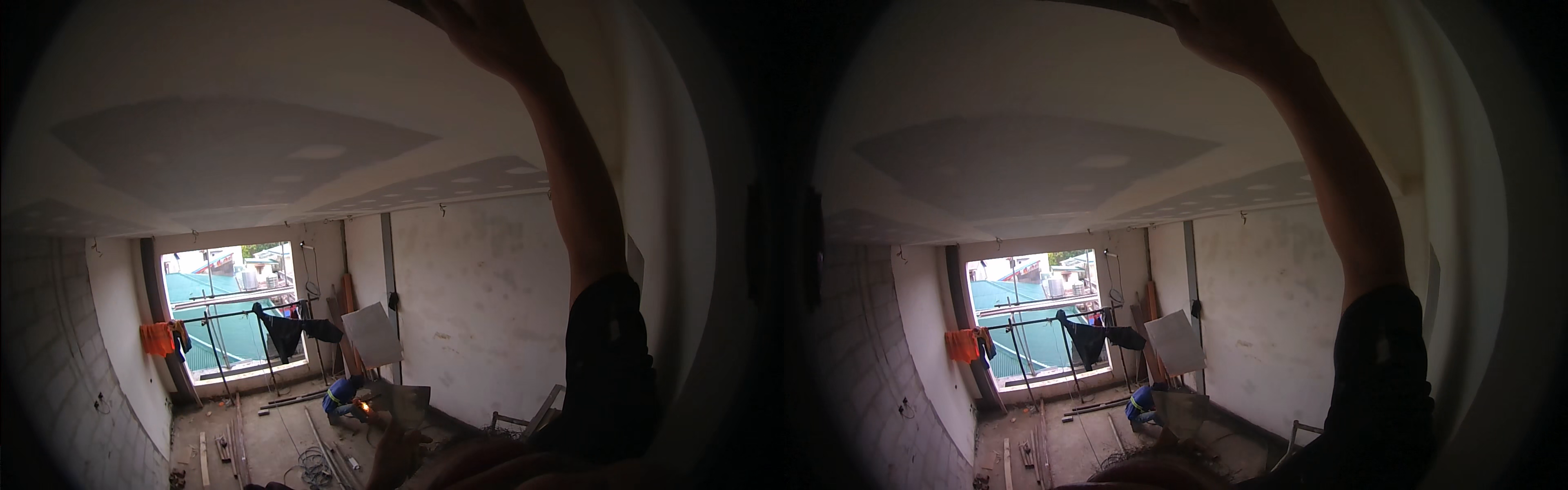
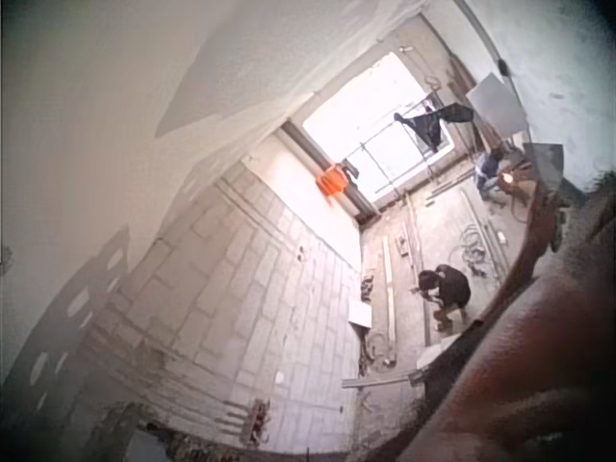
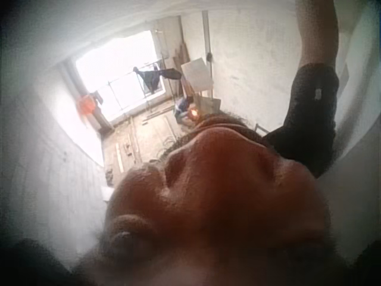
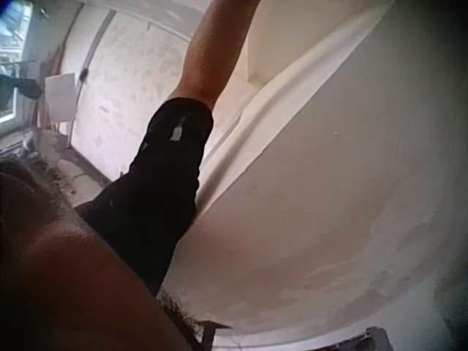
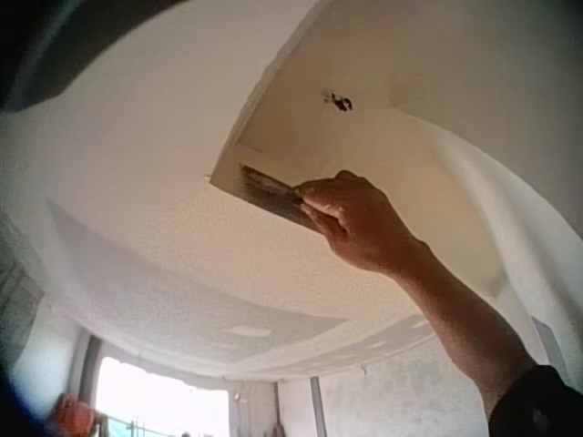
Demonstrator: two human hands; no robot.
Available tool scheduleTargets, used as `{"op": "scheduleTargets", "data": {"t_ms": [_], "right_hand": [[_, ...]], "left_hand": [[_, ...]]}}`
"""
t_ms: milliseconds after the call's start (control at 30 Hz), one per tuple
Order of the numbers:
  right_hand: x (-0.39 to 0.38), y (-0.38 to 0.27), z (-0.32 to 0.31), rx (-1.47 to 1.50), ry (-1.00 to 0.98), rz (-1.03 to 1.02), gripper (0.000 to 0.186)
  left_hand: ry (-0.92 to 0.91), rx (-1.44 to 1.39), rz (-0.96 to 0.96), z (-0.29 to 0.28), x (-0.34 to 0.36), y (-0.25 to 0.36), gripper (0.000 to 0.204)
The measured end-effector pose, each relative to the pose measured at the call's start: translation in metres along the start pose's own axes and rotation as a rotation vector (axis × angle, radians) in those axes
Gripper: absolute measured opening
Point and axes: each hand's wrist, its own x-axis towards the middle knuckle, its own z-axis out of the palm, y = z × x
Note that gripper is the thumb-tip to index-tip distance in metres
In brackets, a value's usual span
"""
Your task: The person applies plaster to the ceiling using a hawk and trowel, repeatedly smoothing the surface. Another person is visible in the background performing welding work.
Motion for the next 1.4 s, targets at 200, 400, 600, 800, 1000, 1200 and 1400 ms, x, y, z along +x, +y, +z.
{"op": "scheduleTargets", "data": {"t_ms": [200, 400, 600, 800, 1000, 1200, 1400], "right_hand": [[-0.009, -0.012, -0.001, 0.073, 0.090, -0.128, 0.004], [-0.015, -0.030, -0.011, 0.109, 0.085, -0.123, 0.013], [-0.021, -0.037, -0.013, 0.077, 0.130, -0.155, 0.017], [-0.024, -0.049, -0.019, 0.027, 0.139, -0.137, 0.020], [-0.045, -0.048, -0.030, -0.072, 0.046, -0.097, 0.022], [-0.092, -0.084, -0.047, 0.200, 0.024, 0.019, 0.024], [-0.228, -0.146, -0.053, 1.157, -0.199, 1.011, 0.020]], "left_hand": [[0.109, 0.084, -0.191, 0.042, -0.022, 0.089, 0.046], [0.041, 0.079, 0.059, 0.036, -0.033, 0.070, 0.046], [0.122, 0.121, -0.128, 0.046, -0.027, 0.085, 0.056], [0.033, 0.051, 0.070, 0.034, -0.034, 0.061, 0.057], [0.022, -0.050, 0.032, 0.027, -0.025, 0.055, 0.050], [0.047, -0.281, 0.023, 0.027, -0.030, 0.079, 0.043], [0.003, 0.112, 0.177, 0.013, -0.028, 0.137, 0.041]]}}
